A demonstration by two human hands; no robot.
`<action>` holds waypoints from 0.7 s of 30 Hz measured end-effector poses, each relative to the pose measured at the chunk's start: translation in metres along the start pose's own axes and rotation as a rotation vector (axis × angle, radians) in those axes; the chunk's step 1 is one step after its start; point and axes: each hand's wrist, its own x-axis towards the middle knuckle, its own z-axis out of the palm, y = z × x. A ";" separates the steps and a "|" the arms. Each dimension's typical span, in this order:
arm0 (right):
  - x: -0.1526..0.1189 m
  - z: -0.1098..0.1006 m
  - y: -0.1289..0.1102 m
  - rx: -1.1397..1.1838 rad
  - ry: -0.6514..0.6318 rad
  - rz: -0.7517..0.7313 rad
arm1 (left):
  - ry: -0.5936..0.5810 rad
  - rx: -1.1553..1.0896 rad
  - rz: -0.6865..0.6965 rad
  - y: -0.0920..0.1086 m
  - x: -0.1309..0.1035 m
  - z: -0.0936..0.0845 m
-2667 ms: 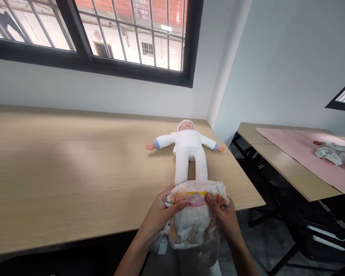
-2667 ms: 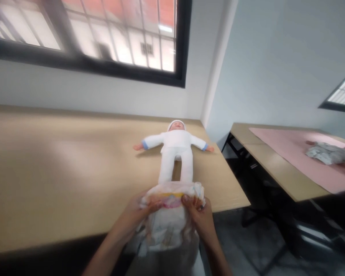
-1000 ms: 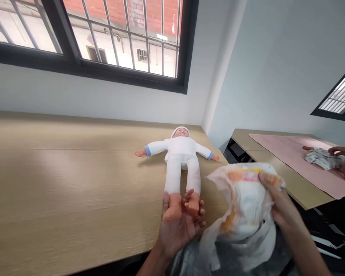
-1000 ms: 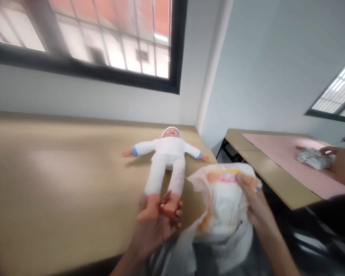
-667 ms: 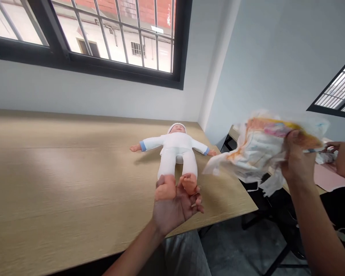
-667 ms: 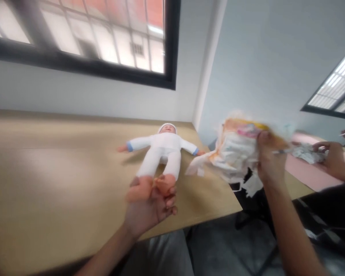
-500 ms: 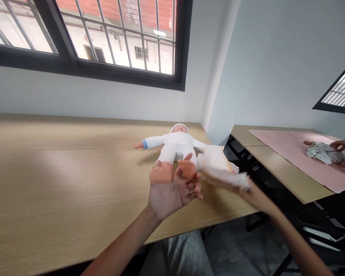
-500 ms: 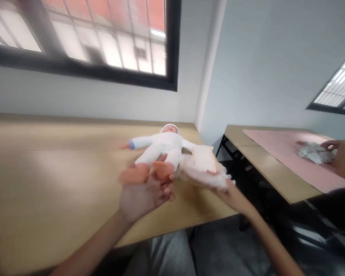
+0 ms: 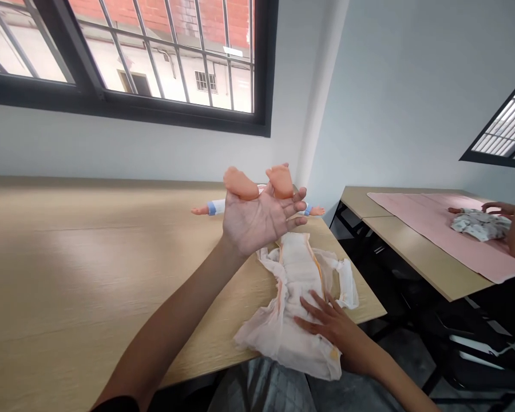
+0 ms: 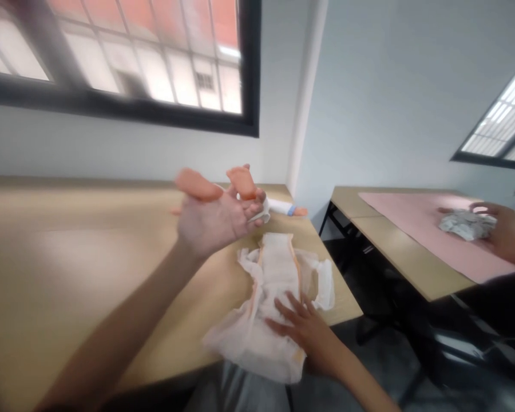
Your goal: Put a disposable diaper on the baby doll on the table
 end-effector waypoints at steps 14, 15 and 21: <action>0.029 0.012 0.093 -0.217 0.232 0.447 | -0.049 -0.091 -0.035 0.013 -0.008 -0.013; 0.034 0.015 0.085 -0.212 0.221 0.457 | -0.055 -0.099 -0.037 0.014 -0.009 -0.013; 0.069 0.013 0.016 -0.077 0.086 0.157 | -0.009 -0.100 -0.031 0.016 -0.011 -0.013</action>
